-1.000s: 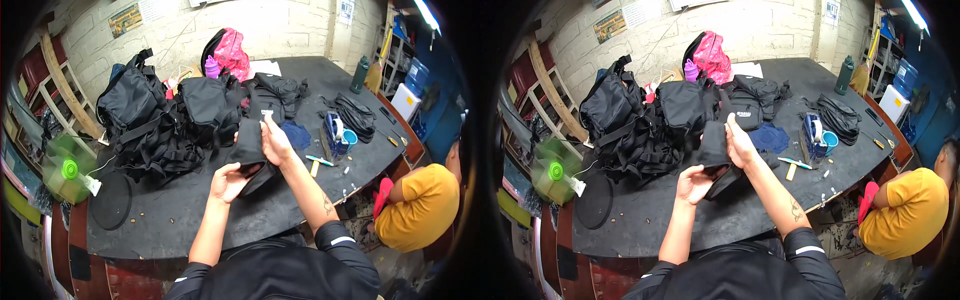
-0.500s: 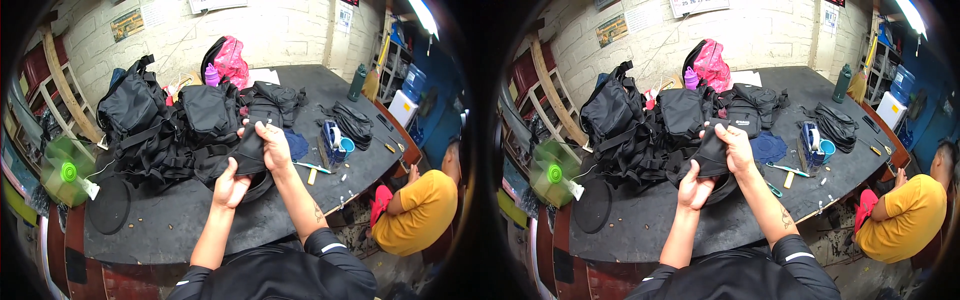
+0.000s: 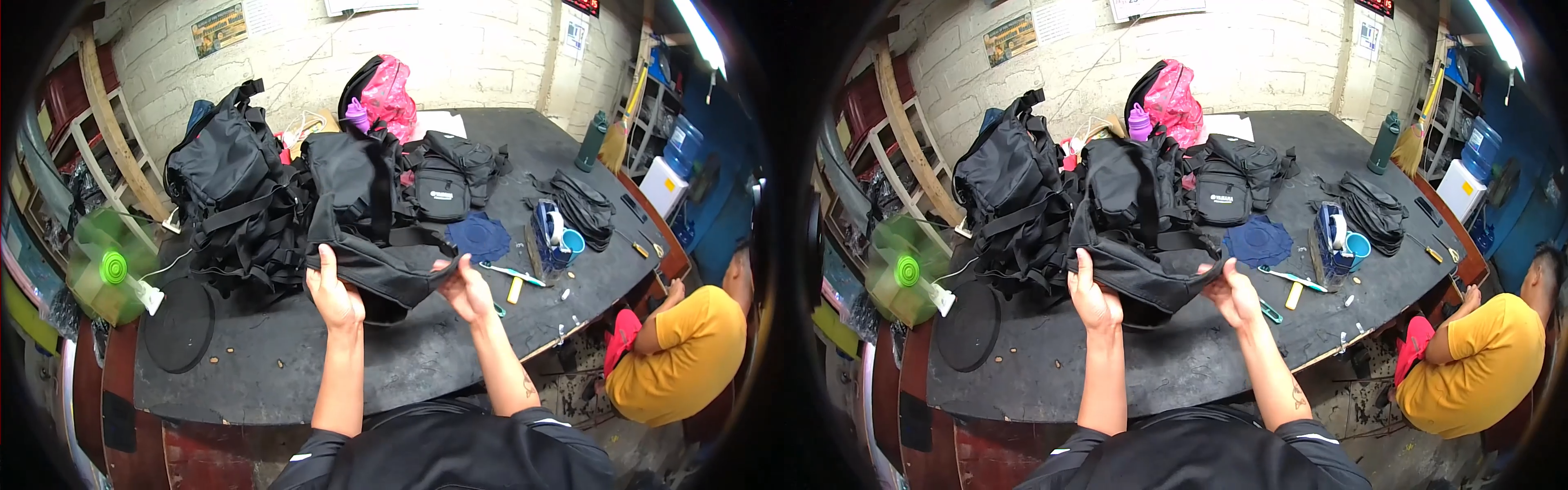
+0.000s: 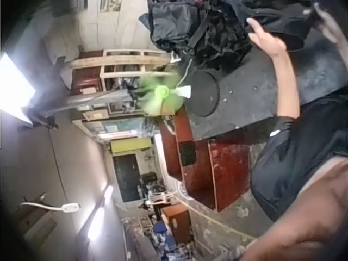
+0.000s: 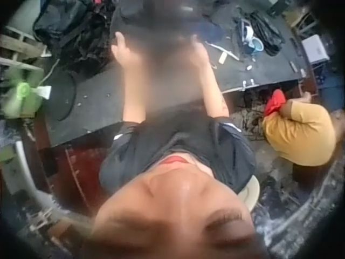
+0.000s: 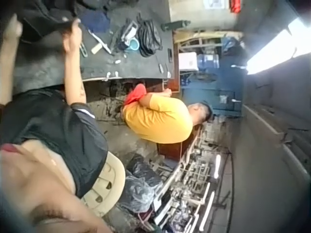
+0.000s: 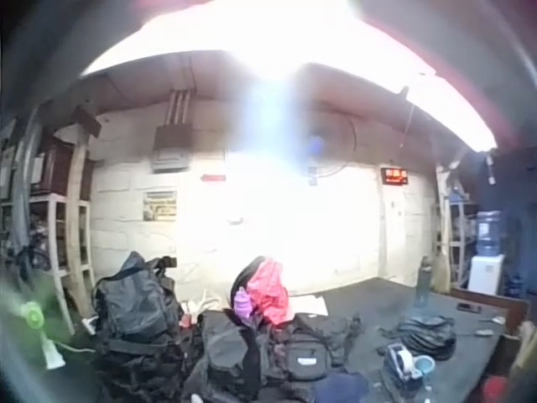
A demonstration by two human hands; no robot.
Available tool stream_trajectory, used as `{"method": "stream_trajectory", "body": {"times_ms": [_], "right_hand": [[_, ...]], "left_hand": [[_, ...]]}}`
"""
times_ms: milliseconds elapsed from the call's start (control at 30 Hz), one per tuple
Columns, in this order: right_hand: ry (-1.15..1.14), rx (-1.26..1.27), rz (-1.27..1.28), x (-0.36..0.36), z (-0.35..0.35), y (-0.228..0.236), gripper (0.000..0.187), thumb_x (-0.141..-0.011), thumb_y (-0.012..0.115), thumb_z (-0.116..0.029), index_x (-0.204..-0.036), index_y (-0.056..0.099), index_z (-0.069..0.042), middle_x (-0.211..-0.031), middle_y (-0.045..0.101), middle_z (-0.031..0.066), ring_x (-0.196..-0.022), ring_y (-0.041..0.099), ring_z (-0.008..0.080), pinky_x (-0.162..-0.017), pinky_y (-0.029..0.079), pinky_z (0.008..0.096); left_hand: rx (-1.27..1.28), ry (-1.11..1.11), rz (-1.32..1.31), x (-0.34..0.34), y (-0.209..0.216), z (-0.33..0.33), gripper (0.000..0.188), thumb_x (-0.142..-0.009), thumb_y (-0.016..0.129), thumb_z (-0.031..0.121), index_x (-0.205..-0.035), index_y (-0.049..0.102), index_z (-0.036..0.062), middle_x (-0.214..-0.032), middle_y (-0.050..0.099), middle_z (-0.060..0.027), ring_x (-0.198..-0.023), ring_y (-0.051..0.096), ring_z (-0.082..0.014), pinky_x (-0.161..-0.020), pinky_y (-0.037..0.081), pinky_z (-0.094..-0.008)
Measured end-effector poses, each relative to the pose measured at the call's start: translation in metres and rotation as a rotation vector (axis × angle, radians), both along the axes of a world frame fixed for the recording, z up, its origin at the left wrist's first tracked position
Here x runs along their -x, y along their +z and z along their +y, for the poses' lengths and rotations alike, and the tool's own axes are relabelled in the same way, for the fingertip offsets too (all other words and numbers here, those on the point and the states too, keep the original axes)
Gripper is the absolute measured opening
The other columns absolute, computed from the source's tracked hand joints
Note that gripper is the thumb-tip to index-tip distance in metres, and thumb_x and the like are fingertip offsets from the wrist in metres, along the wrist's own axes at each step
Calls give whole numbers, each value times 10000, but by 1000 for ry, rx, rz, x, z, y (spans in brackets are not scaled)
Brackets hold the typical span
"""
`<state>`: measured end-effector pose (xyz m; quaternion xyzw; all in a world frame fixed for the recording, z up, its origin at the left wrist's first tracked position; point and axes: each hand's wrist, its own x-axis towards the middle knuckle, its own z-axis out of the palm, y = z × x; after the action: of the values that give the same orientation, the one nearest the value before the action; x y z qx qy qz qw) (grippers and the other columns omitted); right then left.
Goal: Inspecting and cleaning loose threads from manufactured black bags using a brush and scissors.
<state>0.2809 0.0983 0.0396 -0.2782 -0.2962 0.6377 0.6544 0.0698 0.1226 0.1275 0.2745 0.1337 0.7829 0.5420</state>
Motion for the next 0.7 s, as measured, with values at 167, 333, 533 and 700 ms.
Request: {"method": "stream_trajectory", "body": {"times_ms": [167,333,533,700], "right_hand": [[-266,9,-747,0,-13,15,564,-907,463,-496,-855,642,36,-763,641,86,-626,604,140,-634,485,249],[57,52,-500,12,3,62,467,-880,549,-436,-843,643,20,-709,610,53,-552,542,87,-560,440,224],[-249,48,-170,-6,46,77,302,-861,615,-278,-778,628,12,-667,592,45,-589,560,126,-562,453,262],[-344,-204,-316,1,61,90,249,-816,679,-239,-709,633,-19,-605,578,14,-478,500,98,-471,406,243]], "left_hand": [[-35,85,666,-15,-8,-2,166,-856,640,137,-901,651,-22,-847,637,3,-746,542,-68,-695,436,-213],[-129,-251,724,-49,-21,-24,131,-829,657,74,-894,653,-40,-815,645,-2,-722,547,-67,-675,435,-208],[-278,134,883,-59,-34,-46,138,-808,668,48,-880,634,-65,-763,657,-95,-689,590,-145,-642,455,-259],[-259,238,846,-55,-23,-56,164,-821,663,85,-809,618,-72,-700,622,-103,-639,564,-144,-608,441,-265]]}}
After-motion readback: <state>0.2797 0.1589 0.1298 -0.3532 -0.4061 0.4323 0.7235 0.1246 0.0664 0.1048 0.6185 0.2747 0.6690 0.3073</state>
